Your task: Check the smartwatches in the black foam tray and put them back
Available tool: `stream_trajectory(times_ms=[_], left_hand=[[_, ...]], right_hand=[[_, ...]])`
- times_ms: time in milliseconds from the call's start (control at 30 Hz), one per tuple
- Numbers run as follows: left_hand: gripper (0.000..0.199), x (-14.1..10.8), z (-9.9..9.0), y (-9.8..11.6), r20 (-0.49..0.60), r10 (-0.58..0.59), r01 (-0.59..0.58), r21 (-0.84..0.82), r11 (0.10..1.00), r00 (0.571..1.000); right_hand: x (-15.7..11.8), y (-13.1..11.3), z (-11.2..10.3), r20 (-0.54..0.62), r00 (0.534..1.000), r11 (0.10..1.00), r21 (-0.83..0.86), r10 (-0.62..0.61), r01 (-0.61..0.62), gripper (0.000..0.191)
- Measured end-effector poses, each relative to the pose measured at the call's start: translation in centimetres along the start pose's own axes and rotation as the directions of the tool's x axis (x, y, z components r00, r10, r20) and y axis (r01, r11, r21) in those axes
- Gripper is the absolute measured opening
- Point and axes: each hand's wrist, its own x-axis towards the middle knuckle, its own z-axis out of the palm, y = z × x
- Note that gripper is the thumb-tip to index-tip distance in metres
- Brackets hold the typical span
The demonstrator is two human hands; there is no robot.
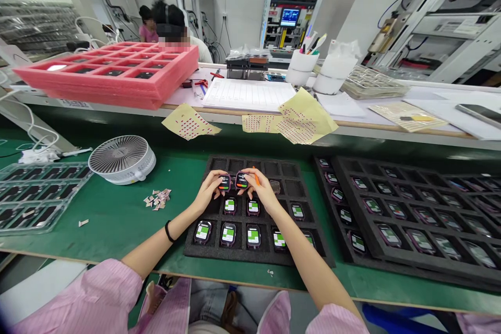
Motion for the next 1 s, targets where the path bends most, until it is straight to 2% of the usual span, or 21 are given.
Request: stream_trajectory(times_ms=[300, 600, 867, 1000], left_hand=[[0.041, 0.11, 0.01, -0.47, 0.015, 0.035, -0.035, -0.034, 0.999, 0.999], [0.042, 0.00, 0.06, -0.75, 0.017, 0.107, -0.107, 0.037, 0.994, 0.994], [0.039, 0.11, -0.21, -0.38, 0.001, 0.028, -0.028, -0.029, 0.999, 1.000], [0.038, 0.15, -0.15, -0.44, -0.005, 0.026, -0.026, -0.034, 0.999, 1.000]], right_hand=[[0.11, 0.22, -0.14, 0.002, 1.000, 1.000, -0.006, -0.009, 0.009, 0.029], [0.18, 0.49, -0.02, 0.035, 0.999, 1.000, -0.026, -0.012, 0.013, 0.037], [0.25, 0.69, -0.03, 0.068, 0.997, 0.999, -0.040, -0.027, 0.030, 0.044], [0.29, 0.73, -0.06, 0.058, 0.998, 0.997, -0.061, -0.034, 0.038, 0.044]])
